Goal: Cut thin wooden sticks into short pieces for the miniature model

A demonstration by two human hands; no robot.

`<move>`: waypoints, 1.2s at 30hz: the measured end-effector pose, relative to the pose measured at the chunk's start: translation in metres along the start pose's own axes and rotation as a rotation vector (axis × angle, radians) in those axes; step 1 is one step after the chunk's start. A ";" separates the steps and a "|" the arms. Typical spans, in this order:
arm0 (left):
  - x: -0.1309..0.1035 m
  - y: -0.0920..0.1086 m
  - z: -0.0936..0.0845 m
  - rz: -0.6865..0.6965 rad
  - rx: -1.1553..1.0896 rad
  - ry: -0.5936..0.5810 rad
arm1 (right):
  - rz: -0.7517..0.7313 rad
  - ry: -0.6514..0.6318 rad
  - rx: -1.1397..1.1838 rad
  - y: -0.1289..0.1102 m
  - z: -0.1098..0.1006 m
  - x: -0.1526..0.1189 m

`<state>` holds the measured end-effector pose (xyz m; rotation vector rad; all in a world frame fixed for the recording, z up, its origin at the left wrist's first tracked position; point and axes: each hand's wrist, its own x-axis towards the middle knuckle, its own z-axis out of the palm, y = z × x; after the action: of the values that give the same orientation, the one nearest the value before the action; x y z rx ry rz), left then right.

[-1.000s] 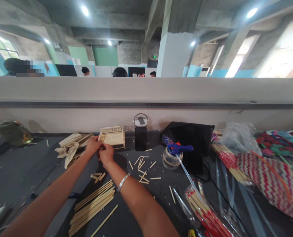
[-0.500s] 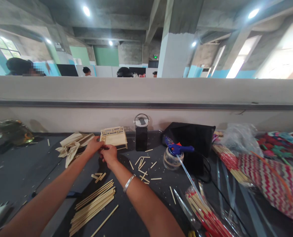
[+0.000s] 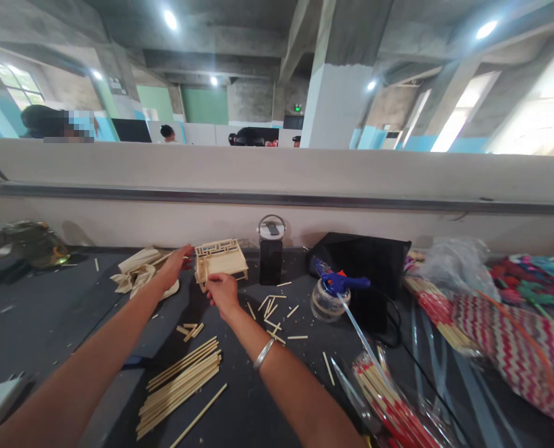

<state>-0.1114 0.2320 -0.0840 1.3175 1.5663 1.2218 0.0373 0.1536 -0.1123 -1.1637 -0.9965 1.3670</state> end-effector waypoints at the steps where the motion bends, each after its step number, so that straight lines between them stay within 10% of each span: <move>1: 0.002 -0.001 0.002 -0.004 -0.024 -0.045 | -0.004 0.001 -0.011 0.000 0.001 0.000; 16: 0.010 -0.008 -0.005 0.057 -0.122 -0.378 | -0.022 -0.020 -0.069 0.000 0.003 0.001; 36: 0.017 -0.029 -0.004 0.005 -0.095 -0.240 | -0.014 -0.047 -0.071 0.005 0.000 -0.003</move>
<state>-0.1260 0.2470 -0.1100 1.3527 1.3210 1.0831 0.0361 0.1497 -0.1170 -1.1792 -1.0923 1.3632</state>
